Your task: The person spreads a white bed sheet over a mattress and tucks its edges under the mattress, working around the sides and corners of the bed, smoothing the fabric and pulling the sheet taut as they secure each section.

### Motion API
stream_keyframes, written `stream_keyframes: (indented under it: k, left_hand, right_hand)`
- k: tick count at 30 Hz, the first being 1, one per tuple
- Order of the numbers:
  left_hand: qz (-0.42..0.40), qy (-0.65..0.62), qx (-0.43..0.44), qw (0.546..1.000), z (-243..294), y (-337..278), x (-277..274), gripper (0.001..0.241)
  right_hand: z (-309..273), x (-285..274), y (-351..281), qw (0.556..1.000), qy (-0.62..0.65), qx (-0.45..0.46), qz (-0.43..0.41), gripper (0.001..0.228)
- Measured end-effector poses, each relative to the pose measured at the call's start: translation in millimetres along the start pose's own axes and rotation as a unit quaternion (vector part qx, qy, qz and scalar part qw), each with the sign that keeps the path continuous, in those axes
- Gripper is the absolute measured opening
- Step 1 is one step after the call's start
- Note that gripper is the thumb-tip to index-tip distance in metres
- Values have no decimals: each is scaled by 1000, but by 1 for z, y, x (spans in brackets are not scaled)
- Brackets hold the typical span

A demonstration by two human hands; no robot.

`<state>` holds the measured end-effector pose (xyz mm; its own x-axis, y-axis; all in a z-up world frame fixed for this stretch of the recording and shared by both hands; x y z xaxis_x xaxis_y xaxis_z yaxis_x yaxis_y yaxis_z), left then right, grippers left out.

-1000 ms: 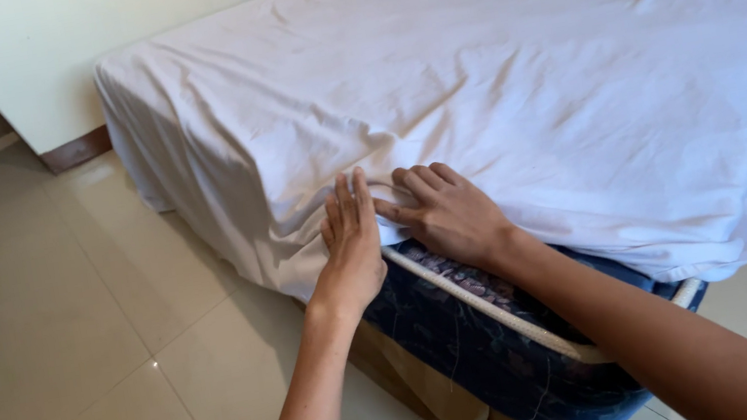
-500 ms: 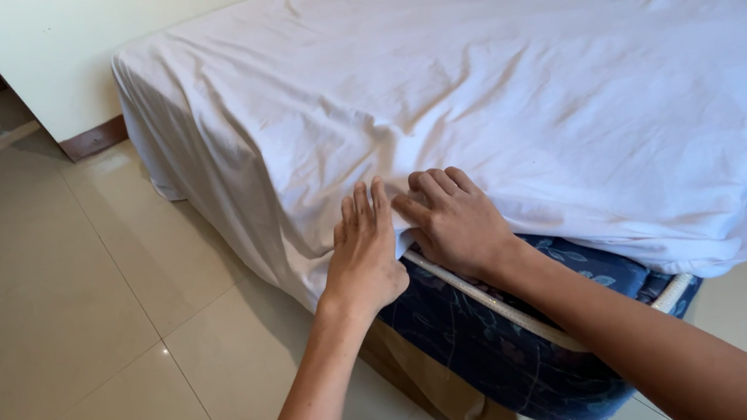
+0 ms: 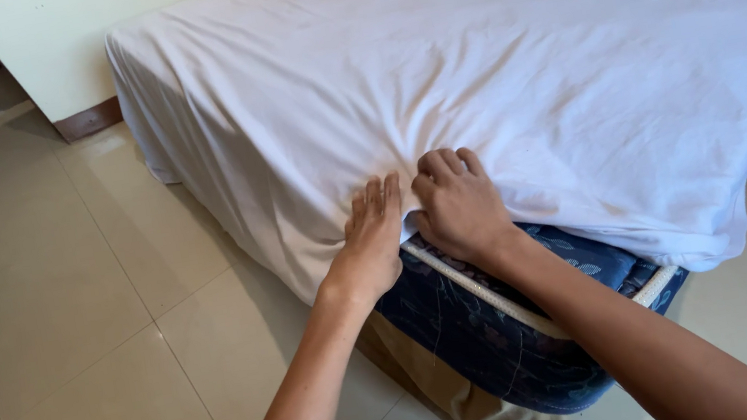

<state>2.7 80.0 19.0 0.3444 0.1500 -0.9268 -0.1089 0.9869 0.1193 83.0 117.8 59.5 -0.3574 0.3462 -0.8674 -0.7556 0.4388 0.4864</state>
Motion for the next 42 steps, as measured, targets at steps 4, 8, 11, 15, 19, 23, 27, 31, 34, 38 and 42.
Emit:
stream_keyframes:
  k: [4,8,11,15,19,23,27,31,34,38,42]
  left_hand:
    - [-34,-37,-7,999,16,-19,-15,95]
    - [-58,-81,28,995,27,-23,-10,95]
    - [-59,-98,66,991,36,-25,-5,98]
    - [-18,-104,99,990,40,-26,-1,99]
    - [-6,-159,91,983,41,-28,-2,99]
    - [-35,-127,17,991,41,-33,-5,107]
    - [28,-42,22,998,48,-32,-12,110]
    - [35,19,10,999,48,-31,-14,111]
    - [63,37,22,997,40,-25,-6,109]
    - [74,-9,47,996,43,-33,-6,98]
    - [49,-54,44,996,49,-42,-13,98]
  right_hand:
    - [-1,-26,-13,996,53,3,65,33]
    - [5,-39,-28,991,86,45,92,42]
    - [4,-43,-37,990,94,46,97,55]
    - [-6,-48,-42,994,100,30,43,66]
    - [-17,-62,-49,994,101,5,45,73]
    - [-14,-68,-56,993,85,-3,79,63]
    - [-10,-59,-54,997,47,-12,55,39]
    - [-11,-53,-51,996,7,-23,81,44]
    - [-8,-49,-49,996,-10,-15,87,39]
    - [0,-39,-50,1000,-21,13,18,14]
    - [-10,-48,-57,999,-11,-28,43,24]
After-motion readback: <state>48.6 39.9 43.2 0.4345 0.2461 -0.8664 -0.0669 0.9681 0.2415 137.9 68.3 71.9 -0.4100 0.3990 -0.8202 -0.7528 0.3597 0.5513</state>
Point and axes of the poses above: each hand's wrist, its own y-axis towards the middle knuckle, its own x-axis out of the palm, z = x × y, the point moved 9 cm from there along y, towards the middle knuckle, and after that the axes turned 2 degrees about -z, right-handed, at the moved point
